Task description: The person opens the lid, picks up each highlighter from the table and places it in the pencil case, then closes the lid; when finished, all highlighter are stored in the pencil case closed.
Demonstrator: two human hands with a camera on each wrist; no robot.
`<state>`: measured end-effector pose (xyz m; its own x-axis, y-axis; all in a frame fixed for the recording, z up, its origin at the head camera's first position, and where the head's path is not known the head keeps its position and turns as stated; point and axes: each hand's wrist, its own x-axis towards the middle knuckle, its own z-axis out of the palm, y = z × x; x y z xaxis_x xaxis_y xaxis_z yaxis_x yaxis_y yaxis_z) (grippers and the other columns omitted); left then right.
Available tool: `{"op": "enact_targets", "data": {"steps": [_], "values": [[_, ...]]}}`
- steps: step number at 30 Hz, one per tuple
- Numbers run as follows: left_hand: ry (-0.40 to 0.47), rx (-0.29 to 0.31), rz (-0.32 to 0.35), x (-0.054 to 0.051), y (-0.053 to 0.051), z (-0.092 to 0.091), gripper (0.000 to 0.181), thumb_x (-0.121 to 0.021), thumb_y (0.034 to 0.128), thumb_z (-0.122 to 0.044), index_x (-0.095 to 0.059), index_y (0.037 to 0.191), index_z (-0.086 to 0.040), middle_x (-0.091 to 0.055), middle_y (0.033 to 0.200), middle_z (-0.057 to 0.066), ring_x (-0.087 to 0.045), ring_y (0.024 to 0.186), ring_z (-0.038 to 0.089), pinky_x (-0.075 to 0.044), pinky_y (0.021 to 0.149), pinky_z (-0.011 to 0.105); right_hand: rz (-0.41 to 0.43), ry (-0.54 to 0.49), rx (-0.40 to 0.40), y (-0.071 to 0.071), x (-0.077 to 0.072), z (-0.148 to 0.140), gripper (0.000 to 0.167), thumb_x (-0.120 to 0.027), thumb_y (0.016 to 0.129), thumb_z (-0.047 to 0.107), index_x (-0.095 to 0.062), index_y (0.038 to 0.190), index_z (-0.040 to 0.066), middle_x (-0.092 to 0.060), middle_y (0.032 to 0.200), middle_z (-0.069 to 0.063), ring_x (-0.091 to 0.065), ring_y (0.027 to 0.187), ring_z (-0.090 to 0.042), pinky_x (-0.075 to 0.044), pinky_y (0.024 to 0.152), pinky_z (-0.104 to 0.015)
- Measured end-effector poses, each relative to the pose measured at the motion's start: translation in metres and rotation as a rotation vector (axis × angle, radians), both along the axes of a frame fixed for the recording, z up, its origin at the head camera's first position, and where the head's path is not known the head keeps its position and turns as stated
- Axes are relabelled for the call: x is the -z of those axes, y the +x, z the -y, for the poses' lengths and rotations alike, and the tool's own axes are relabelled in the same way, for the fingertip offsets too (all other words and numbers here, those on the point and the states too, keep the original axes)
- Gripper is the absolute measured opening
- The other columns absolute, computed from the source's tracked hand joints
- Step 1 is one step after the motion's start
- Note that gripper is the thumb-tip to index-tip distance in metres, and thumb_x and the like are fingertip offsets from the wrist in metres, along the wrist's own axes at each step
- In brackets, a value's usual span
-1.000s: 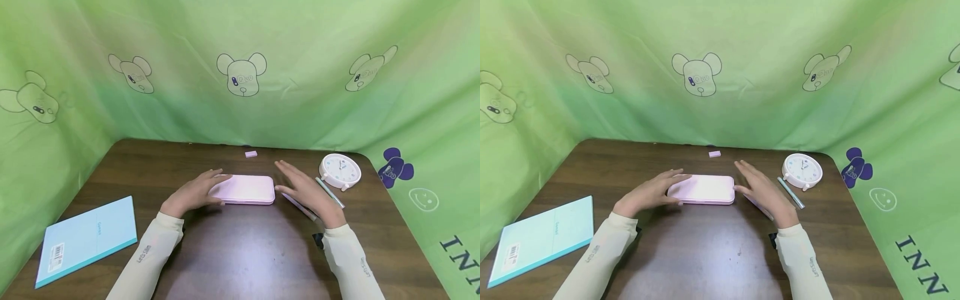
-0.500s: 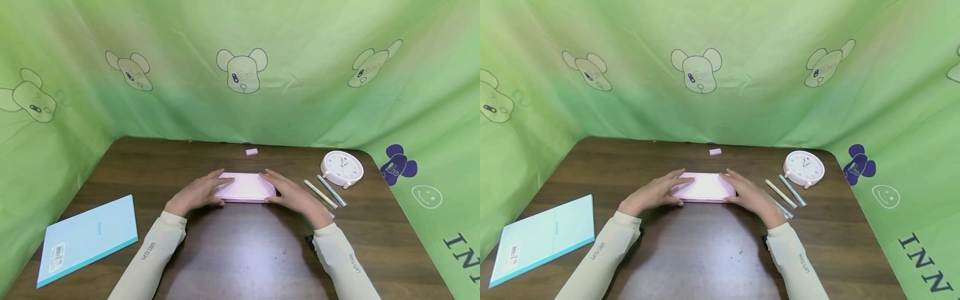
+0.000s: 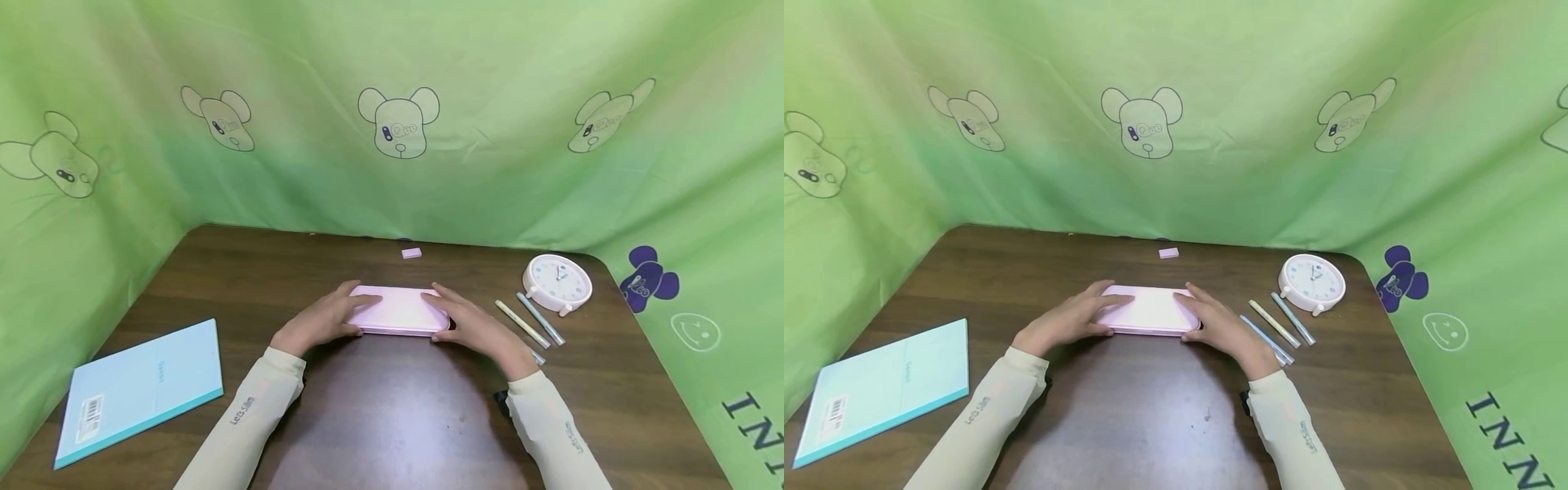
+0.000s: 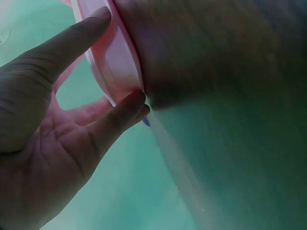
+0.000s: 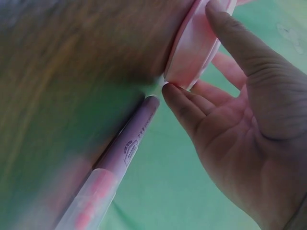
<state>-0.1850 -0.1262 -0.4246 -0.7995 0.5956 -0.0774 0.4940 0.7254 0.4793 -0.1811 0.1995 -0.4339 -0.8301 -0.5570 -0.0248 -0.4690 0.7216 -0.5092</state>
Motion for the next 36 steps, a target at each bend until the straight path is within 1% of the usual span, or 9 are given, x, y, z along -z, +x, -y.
{"op": "enact_targets", "data": {"steps": [4,11,18,22,25,29,32,33,36], "values": [[0.003,-0.023,0.002,0.001,0.001,0.000,0.070,-0.085,0.0971,-0.017,-0.056,0.161,-0.019,-0.039,0.164,0.025,-0.063,0.130,0.044,-0.054,0.106,0.054,0.018,0.016,0.026,0.000,0.001,0.002,0.079,-0.087,0.094,0.015,-0.049,0.162,0.003,-0.029,0.171,-0.033,-0.038,0.153,-0.051,-0.038,0.120,-0.064],[0.031,-0.036,0.027,0.009,0.009,-0.003,0.069,-0.086,0.0954,-0.014,-0.058,0.159,-0.018,-0.046,0.154,0.021,-0.067,0.121,0.040,-0.056,0.102,0.050,-0.005,0.038,-0.006,0.006,0.006,-0.003,0.075,-0.085,0.097,0.020,-0.050,0.163,0.007,-0.040,0.162,-0.037,-0.050,0.143,-0.053,-0.044,0.113,-0.065],[0.036,-0.063,-0.016,0.009,0.014,0.001,0.068,-0.087,0.0939,-0.011,-0.061,0.156,-0.015,-0.047,0.152,0.022,-0.069,0.116,0.041,-0.057,0.100,0.050,-0.148,-0.022,-0.139,-0.006,0.038,-0.012,0.070,-0.073,0.107,0.030,-0.042,0.168,0.017,-0.044,0.151,-0.020,-0.063,0.109,-0.035,-0.057,0.088,-0.051],[0.035,-0.042,-0.062,0.010,0.012,0.003,0.065,-0.086,0.0949,-0.010,-0.061,0.155,-0.013,-0.047,0.150,0.023,-0.069,0.115,0.040,-0.058,0.098,0.049,-0.106,-0.025,-0.132,-0.006,0.029,-0.007,0.068,-0.071,0.106,0.020,-0.041,0.167,0.012,-0.043,0.151,-0.023,-0.063,0.106,-0.036,-0.057,0.086,-0.054],[0.042,-0.018,-0.088,0.011,0.010,0.002,0.063,-0.084,0.0958,-0.008,-0.061,0.155,-0.012,-0.047,0.149,0.025,-0.068,0.116,0.041,-0.058,0.097,0.049,-0.048,-0.009,-0.110,-0.001,0.014,-0.005,0.068,-0.070,0.106,0.018,-0.040,0.167,0.010,-0.040,0.157,-0.030,-0.065,0.111,-0.043,-0.057,0.091,-0.061],[0.060,-0.005,-0.113,0.010,0.009,0.000,0.062,-0.083,0.0955,-0.005,-0.062,0.153,-0.010,-0.046,0.148,0.026,-0.067,0.114,0.042,-0.058,0.096,0.050,-0.060,0.004,-0.128,-0.008,0.026,-0.015,0.070,-0.064,0.111,0.029,-0.032,0.172,0.019,-0.033,0.163,-0.030,-0.067,0.111,-0.045,-0.057,0.089,-0.061],[0.078,0.007,-0.139,0.009,0.009,-0.001,0.062,-0.085,0.0939,-0.004,-0.062,0.152,-0.010,-0.047,0.146,0.027,-0.068,0.112,0.043,-0.059,0.094,0.051,-0.061,0.002,-0.134,-0.017,0.046,-0.023,0.071,-0.062,0.112,0.035,-0.027,0.174,0.027,-0.029,0.167,-0.027,-0.068,0.112,-0.043,-0.057,0.090,-0.059],[0.082,0.019,-0.164,0.014,0.007,0.001,0.063,-0.085,0.0941,-0.006,-0.061,0.153,-0.011,-0.046,0.146,0.026,-0.067,0.111,0.042,-0.059,0.093,0.050,-0.043,0.011,-0.124,-0.019,0.049,-0.025,0.073,-0.063,0.112,0.035,-0.026,0.174,0.028,-0.028,0.168,-0.027,-0.067,0.116,-0.044,-0.057,0.092,-0.060],[0.084,0.024,-0.175,0.014,0.006,0.000,0.064,-0.086,0.0935,-0.006,-0.061,0.153,-0.011,-0.046,0.145,0.026,-0.066,0.114,0.042,-0.059,0.093,0.051,-0.035,0.030,-0.117,-0.029,0.067,-0.031,0.076,-0.063,0.111,0.038,-0.022,0.175,0.033,-0.024,0.172,-0.026,-0.064,0.124,-0.044,-0.055,0.097,-0.060]]}}
